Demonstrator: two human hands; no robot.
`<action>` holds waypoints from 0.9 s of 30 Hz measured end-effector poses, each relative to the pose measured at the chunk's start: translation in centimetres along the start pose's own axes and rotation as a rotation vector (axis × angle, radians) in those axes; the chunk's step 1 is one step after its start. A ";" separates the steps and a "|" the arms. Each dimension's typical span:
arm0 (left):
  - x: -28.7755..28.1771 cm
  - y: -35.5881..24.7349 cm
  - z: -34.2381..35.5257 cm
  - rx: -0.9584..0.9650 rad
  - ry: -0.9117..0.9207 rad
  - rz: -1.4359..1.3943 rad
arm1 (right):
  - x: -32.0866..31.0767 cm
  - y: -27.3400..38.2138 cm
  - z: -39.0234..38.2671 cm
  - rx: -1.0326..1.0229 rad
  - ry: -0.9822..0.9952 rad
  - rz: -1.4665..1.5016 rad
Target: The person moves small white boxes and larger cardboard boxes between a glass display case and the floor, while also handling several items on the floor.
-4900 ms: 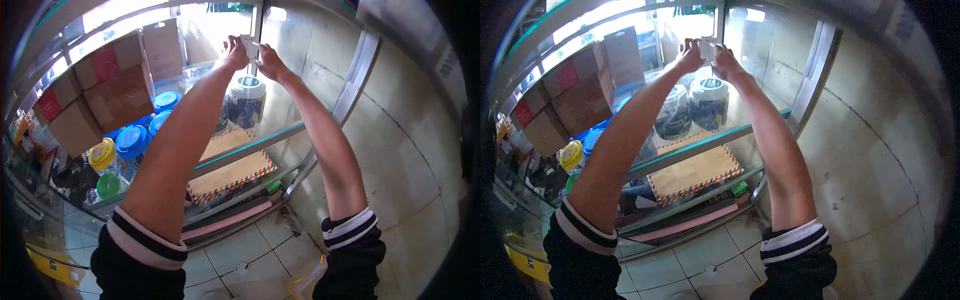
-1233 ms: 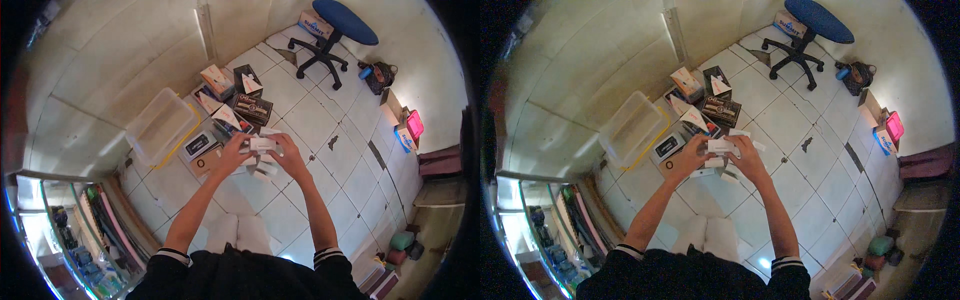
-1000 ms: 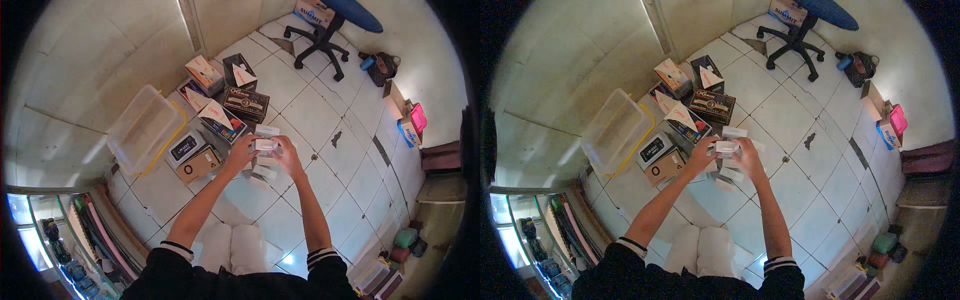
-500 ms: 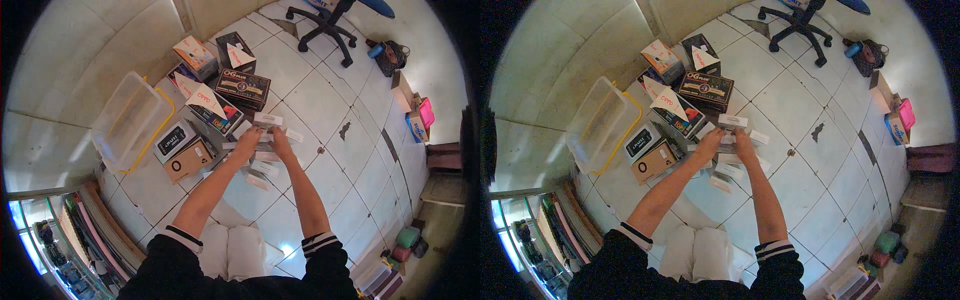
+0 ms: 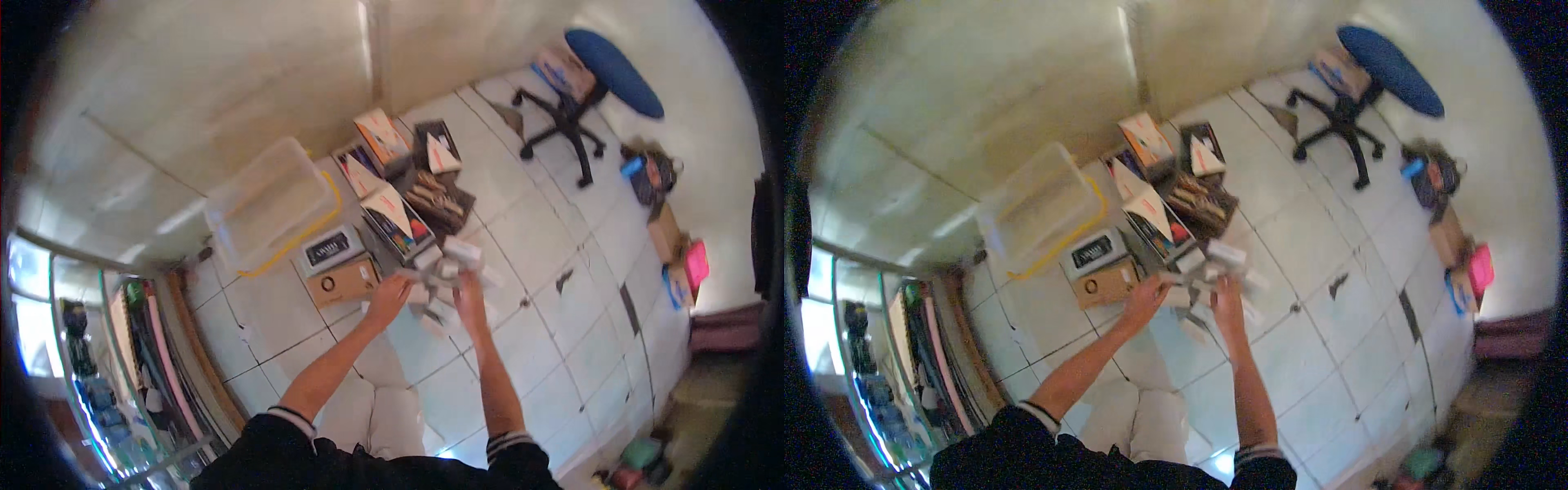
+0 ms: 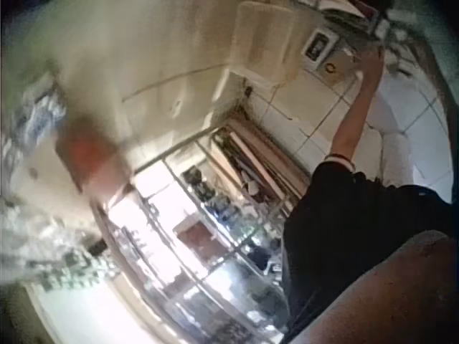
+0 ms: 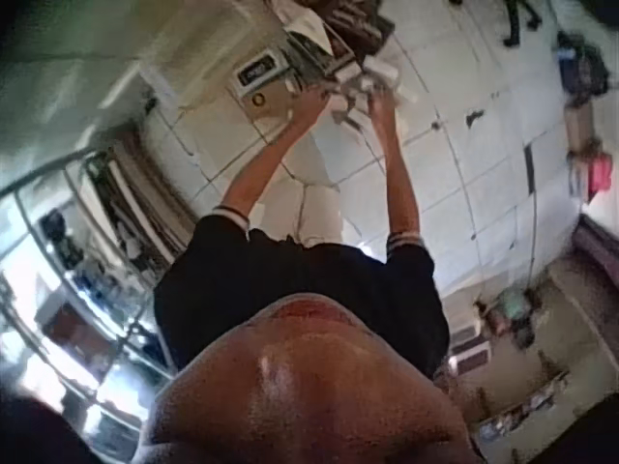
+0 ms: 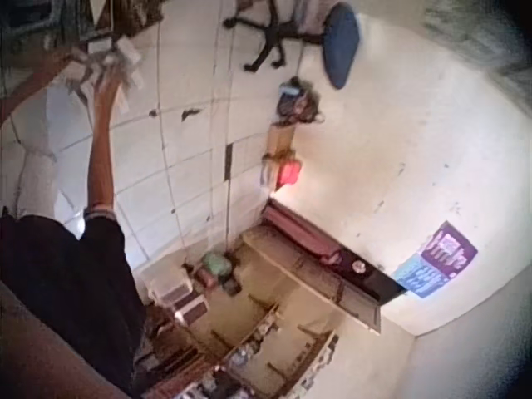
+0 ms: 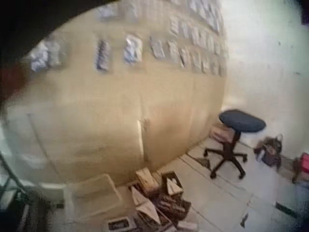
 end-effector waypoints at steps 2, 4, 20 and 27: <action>-4.2 3.8 -6.4 -0.037 -0.218 0.078 | -1.6 6.1 -1.8 -0.117 0.074 0.171; -9.6 3.8 -12.7 -0.191 -0.230 0.030 | -1.4 8.2 -5.8 -0.118 0.140 0.146; -8.9 16.7 -60.6 -0.833 -1.035 -0.365 | 15.0 15.6 -12.3 -0.635 1.051 -0.089; -9.3 17.3 -63.3 -0.914 -1.386 -0.453 | 21.1 26.7 -9.9 -0.613 1.080 -0.273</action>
Point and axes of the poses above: each hand's wrist, its own z-axis towards the middle knuckle, its own x-axis out of the palm, y = z × x, the point moved 8 cm from there along z, towards the middle knuckle, and after that the axes turned 4 degrees about x, right-handed, at the moved point
